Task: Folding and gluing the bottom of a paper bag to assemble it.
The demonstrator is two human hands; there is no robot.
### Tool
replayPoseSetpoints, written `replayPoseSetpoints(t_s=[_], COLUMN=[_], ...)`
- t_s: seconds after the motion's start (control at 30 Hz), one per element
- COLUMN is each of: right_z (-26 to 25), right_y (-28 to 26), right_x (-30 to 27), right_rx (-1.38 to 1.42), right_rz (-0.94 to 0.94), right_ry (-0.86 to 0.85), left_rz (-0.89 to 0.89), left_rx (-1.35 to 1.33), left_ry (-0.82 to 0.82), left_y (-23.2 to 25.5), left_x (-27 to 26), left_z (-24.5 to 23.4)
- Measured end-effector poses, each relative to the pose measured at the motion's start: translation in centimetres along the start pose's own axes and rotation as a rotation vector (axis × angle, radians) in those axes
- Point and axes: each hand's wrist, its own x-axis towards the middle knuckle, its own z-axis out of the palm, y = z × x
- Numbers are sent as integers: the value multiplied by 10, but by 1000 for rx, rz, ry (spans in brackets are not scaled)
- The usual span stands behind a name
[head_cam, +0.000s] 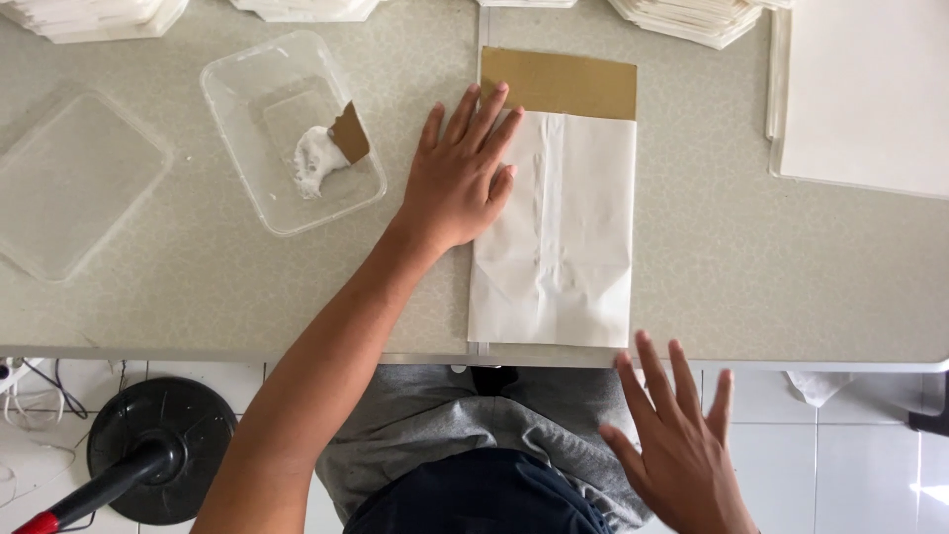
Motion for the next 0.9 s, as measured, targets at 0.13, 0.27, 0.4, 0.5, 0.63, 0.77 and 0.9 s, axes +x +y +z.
replayPoseSetpoints(t_s=[0.13,0.27,0.4,0.5,0.63,0.77,0.9], right_z=[-13,-9,4,2,1,4,-1], right_y=[-32,-69,-96,-106,-116,-123,-123], right_x=[27,88,140,144,129,103,75], right_rx=[90,42,19,-16,-23,-25,-24], right_rz=[-41,-193,-171,-133,-170,-189,-235], right_ry=[38,139,265,275,262,208,132], left_rz=[-25,-12,8,1,-12,-31,-21], left_rx=[-13,-28,-3,18,-9,-37,-14], left_ry=[-40,-40,58,37,97,6,17], left_y=[0,0,-3,-4,-4,-3,-3], left_x=[1,1,1,2,0,0,2], left_z=[1,1,9,10,6,4,8])
